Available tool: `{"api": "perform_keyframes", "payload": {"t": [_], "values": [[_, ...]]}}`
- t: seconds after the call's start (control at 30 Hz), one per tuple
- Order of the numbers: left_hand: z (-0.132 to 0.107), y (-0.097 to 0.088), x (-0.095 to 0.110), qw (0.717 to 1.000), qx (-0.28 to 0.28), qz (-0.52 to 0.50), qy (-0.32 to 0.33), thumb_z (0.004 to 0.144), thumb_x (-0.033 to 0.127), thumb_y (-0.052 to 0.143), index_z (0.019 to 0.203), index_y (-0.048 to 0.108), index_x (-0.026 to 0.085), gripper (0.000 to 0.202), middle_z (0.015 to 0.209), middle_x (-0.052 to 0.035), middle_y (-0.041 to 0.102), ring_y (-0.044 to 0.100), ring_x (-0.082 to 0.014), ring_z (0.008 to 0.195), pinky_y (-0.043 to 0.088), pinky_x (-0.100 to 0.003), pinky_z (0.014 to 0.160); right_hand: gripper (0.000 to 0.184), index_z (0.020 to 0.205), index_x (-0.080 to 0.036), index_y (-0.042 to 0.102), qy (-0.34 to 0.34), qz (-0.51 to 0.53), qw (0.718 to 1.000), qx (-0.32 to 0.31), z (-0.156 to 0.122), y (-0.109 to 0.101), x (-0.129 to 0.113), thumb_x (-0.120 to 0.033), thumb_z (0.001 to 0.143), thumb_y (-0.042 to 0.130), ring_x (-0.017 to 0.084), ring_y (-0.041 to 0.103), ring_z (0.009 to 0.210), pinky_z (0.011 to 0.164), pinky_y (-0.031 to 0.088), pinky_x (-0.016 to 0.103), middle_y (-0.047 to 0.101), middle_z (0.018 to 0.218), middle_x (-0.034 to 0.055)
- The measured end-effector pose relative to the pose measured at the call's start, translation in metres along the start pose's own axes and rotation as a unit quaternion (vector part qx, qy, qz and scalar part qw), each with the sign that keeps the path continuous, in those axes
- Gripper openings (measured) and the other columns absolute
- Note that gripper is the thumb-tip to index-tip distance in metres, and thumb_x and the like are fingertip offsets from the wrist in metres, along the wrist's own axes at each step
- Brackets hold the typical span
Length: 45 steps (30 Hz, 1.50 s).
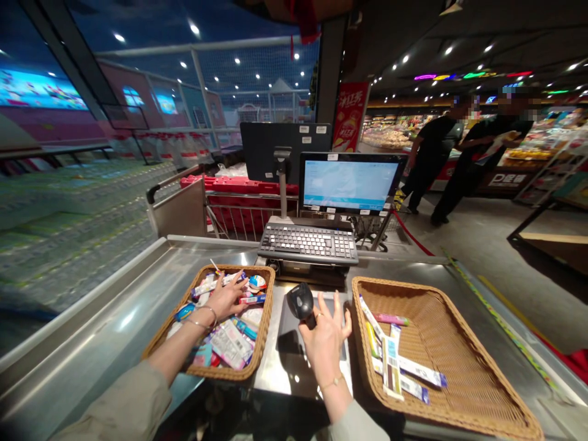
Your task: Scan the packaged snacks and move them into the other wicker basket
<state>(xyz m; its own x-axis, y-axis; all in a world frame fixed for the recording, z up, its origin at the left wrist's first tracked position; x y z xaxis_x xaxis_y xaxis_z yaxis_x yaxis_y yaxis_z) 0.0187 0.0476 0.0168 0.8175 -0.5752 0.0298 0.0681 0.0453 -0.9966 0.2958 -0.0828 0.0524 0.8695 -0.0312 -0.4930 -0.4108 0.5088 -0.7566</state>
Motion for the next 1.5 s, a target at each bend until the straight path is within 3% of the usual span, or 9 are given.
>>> {"api": "perform_keyframes", "payload": {"t": [0.27,0.5,0.77,1.13,1.5], "values": [[-0.003,-0.009,0.01,0.995,0.101,0.024,-0.008,0.083,0.029,0.063,0.082,0.07,0.024,0.009,0.141,-0.0048,0.055,0.032,-0.0344,0.142,-0.009,-0.071,0.111,0.021,0.089,-0.025,0.071,-0.001,-0.001,1.0,0.0,-0.003,-0.002,-0.007,-0.025,0.074,0.057,0.032,0.027,0.142,0.109,0.014,0.058,0.061,0.132,0.0028],[-0.007,-0.018,0.007,0.991,0.133,0.021,-0.016,0.083,0.03,0.064,0.083,0.07,0.025,0.008,0.141,-0.0053,0.055,0.032,-0.0348,0.142,-0.007,-0.073,0.11,0.019,0.086,-0.026,0.071,0.002,0.006,1.0,0.005,-0.004,-0.003,-0.008,-0.025,0.073,0.058,0.033,0.028,0.141,0.109,0.014,0.058,0.061,0.132,0.0012],[-0.01,-0.04,0.007,0.984,0.174,0.033,-0.025,0.082,0.031,0.066,0.087,0.067,0.025,0.008,0.143,-0.0049,0.052,0.03,-0.0361,0.143,-0.001,-0.075,0.11,0.018,0.085,-0.026,0.071,-0.003,0.002,1.0,0.011,-0.006,-0.005,-0.009,-0.025,0.072,0.059,0.032,0.029,0.141,0.109,0.014,0.059,0.061,0.131,0.0012],[-0.003,-0.068,0.032,0.972,0.231,0.021,-0.032,0.086,0.03,0.06,0.091,0.066,0.024,0.01,0.143,-0.0074,0.052,0.028,-0.0351,0.144,-0.002,-0.075,0.11,0.02,0.086,-0.024,0.071,0.004,0.004,1.0,0.012,-0.004,-0.012,-0.011,-0.026,0.073,0.056,0.033,0.028,0.141,0.108,0.015,0.059,0.061,0.133,0.0039],[0.019,-0.066,0.054,0.969,0.246,0.002,-0.007,0.086,0.033,0.061,0.092,0.067,0.025,0.012,0.146,-0.005,0.049,0.025,-0.0343,0.145,-0.003,-0.073,0.111,0.021,0.089,-0.024,0.071,0.001,-0.014,1.0,0.021,-0.003,-0.021,-0.005,-0.026,0.075,0.055,0.033,0.029,0.14,0.107,0.016,0.058,0.061,0.132,0.0051]]}}
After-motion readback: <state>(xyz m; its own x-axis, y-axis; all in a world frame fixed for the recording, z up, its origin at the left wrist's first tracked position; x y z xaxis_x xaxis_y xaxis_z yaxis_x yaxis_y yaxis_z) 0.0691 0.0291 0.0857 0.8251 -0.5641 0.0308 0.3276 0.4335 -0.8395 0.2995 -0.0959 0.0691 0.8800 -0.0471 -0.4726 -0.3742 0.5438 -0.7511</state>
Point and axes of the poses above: each hand's wrist, its own z-axis towards the middle knuckle, its own y-axis out of the palm, x = y × z, the point moved 6 cm from there along z, towards the middle knuckle
